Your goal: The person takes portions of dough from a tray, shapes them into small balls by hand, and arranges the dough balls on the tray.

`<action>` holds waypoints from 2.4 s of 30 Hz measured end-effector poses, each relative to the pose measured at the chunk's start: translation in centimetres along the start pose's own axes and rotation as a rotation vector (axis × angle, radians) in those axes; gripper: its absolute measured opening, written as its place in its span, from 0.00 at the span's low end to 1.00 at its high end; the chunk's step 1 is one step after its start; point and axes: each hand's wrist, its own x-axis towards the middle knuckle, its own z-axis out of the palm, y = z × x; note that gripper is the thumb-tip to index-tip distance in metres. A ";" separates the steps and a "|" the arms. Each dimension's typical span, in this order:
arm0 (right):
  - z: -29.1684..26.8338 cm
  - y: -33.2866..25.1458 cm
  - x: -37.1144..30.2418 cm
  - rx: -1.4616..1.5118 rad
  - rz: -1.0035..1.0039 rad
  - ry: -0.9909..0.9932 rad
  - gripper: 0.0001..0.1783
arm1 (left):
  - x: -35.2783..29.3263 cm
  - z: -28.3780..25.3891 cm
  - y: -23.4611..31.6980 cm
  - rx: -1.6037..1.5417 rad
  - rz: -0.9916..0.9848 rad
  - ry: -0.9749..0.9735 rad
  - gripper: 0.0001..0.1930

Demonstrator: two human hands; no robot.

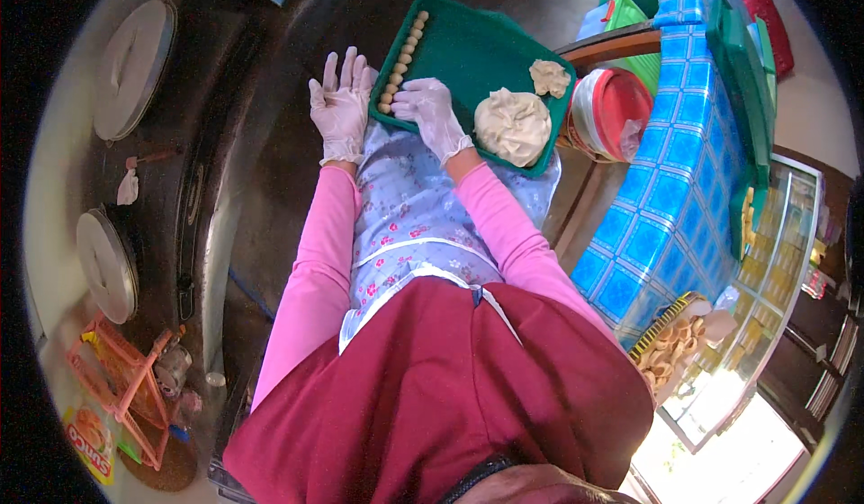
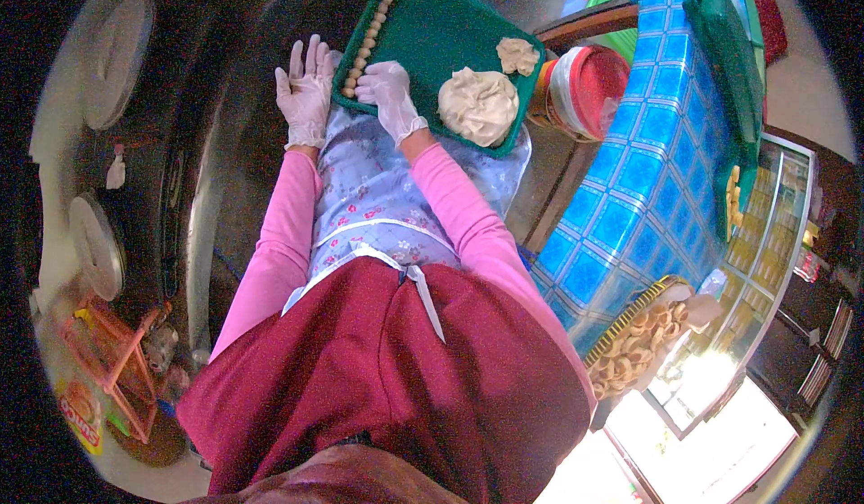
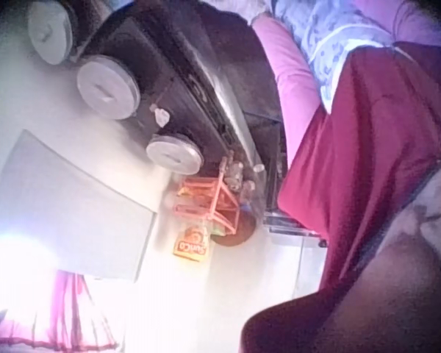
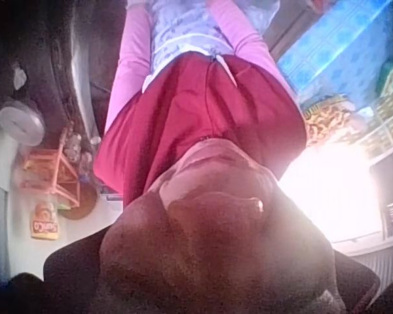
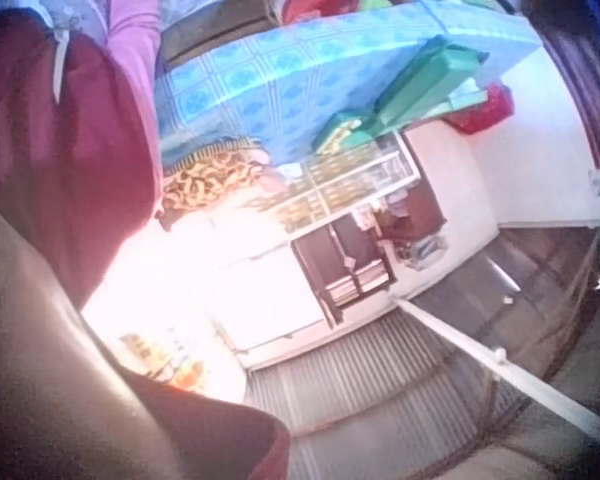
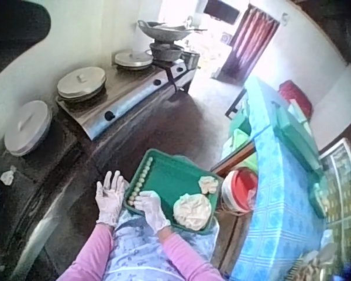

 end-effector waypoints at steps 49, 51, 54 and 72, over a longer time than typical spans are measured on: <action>3.5 -6.1 12.4 -0.558 -0.625 0.475 0.03 | 0.1 0.1 -0.3 0.129 -0.008 0.115 0.32; 3.6 -5.6 12.6 -0.452 -0.634 0.406 0.06 | 0.1 -0.1 -0.1 0.136 0.002 0.119 0.32; 0.0 -7.2 14.7 -0.204 -0.653 0.285 0.12 | 1.3 0.7 -2.0 0.122 -0.047 0.099 0.32; -0.9 4.8 4.9 -0.157 -0.306 0.232 0.22 | 1.3 -0.2 -2.0 0.111 -0.042 0.076 0.37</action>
